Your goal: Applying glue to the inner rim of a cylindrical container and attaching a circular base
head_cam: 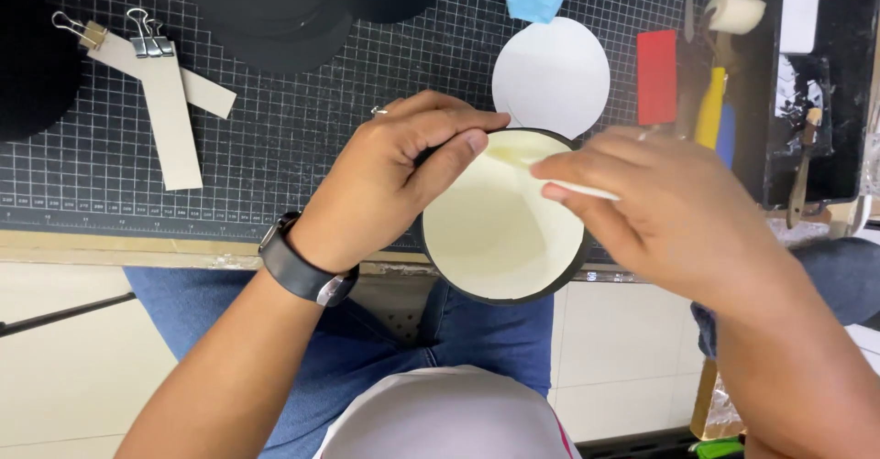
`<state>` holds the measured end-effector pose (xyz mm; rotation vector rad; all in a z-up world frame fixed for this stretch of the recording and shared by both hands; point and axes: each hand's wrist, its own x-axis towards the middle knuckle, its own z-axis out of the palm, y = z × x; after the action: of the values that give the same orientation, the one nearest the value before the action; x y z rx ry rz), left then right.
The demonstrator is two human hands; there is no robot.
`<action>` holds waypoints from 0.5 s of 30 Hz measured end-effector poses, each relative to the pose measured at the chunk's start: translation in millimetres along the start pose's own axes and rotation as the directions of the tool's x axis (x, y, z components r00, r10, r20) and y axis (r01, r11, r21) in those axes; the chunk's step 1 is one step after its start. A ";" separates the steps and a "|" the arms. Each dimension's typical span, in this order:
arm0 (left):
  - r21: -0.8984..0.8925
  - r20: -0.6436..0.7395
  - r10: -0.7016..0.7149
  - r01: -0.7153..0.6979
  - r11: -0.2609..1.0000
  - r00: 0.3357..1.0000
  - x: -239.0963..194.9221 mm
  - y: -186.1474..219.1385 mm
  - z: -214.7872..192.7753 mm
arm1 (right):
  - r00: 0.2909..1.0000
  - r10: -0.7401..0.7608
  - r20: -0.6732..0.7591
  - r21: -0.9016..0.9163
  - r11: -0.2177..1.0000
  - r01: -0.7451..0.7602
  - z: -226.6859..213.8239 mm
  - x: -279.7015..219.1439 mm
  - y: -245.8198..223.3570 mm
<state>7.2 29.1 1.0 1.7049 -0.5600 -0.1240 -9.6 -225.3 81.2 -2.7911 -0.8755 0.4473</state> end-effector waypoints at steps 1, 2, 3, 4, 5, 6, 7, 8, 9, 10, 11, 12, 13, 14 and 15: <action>0.000 -0.003 0.000 0.000 1.000 1.000 -0.7 0.2 -0.6 | 1.000 -0.003 0.001 -0.002 1.000 0.003 0.5 1.4 -0.3; 0.012 0.003 0.008 -0.008 1.000 1.000 -0.1 0.2 -0.9 | 0.999 -0.032 -0.025 0.026 0.999 0.032 1.0 1.8 -0.4; 0.023 0.008 0.015 -0.015 1.000 1.000 0.7 0.0 -0.8 | 0.997 -0.060 -0.052 0.052 0.997 0.063 1.7 2.1 -0.1; 0.021 0.011 0.017 -0.017 1.000 1.000 1.3 0.3 -0.7 | 0.997 -0.056 -0.052 0.051 0.997 0.059 3.2 1.8 -2.3; 0.029 0.013 0.029 -0.029 0.999 1.000 1.7 0.4 -0.6 | 0.992 -0.083 -0.094 0.038 0.995 0.087 4.9 1.6 -4.7; 0.040 0.008 0.033 -0.033 0.999 0.999 0.1 1.1 -1.3 | 0.984 -0.119 -0.132 0.029 0.992 0.124 7.2 2.6 -7.3; 0.041 0.005 0.027 -0.027 0.999 1.000 -0.8 1.0 -0.9 | 0.984 -0.124 -0.129 0.033 0.991 0.129 7.5 -1.1 -8.7; 0.076 0.002 0.047 -0.047 0.996 0.999 -0.7 1.0 -0.7 | 0.993 -0.082 -0.091 -0.015 0.997 0.081 7.2 -4.9 -10.1; 0.110 -0.001 0.067 -0.066 0.992 0.998 -0.1 1.4 -0.5 | 0.998 -0.038 -0.054 -0.065 0.997 0.035 6.4 -8.8 -11.3; 0.113 0.000 0.077 -0.076 0.991 0.997 1.9 1.1 -1.0 | 0.997 -0.037 -0.063 -0.071 0.997 0.033 5.9 -6.7 -11.1; 0.107 0.006 0.079 -0.080 0.991 0.997 3.9 0.9 -1.2 | 0.997 -0.022 -0.069 -0.051 0.999 0.018 5.3 -4.8 -10.7; 0.099 0.013 0.072 -0.073 0.992 0.997 3.0 1.2 -0.4 | 0.998 -0.006 -0.069 -0.025 1.000 0.005 6.0 -4.5 -11.5; 0.100 0.015 0.072 -0.073 0.992 0.997 7.4 1.3 -2.3 | 0.998 -0.005 -0.070 -0.024 1.000 0.004 8.8 -0.8 -9.8; 0.103 0.034 0.124 -0.127 0.987 0.992 11.2 1.2 -3.9 | 0.991 -0.100 -0.085 -0.014 0.995 0.099 12.0 2.6 -8.2; 0.105 0.053 0.176 -0.181 0.978 0.983 15.3 1.0 -5.5 | 0.976 -0.194 -0.100 -0.006 0.981 0.194 15.1 6.1 -6.5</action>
<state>22.5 27.4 6.6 1.7521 -0.7614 -0.0016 -13.3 -215.3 67.3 -2.6630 -1.1078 0.2751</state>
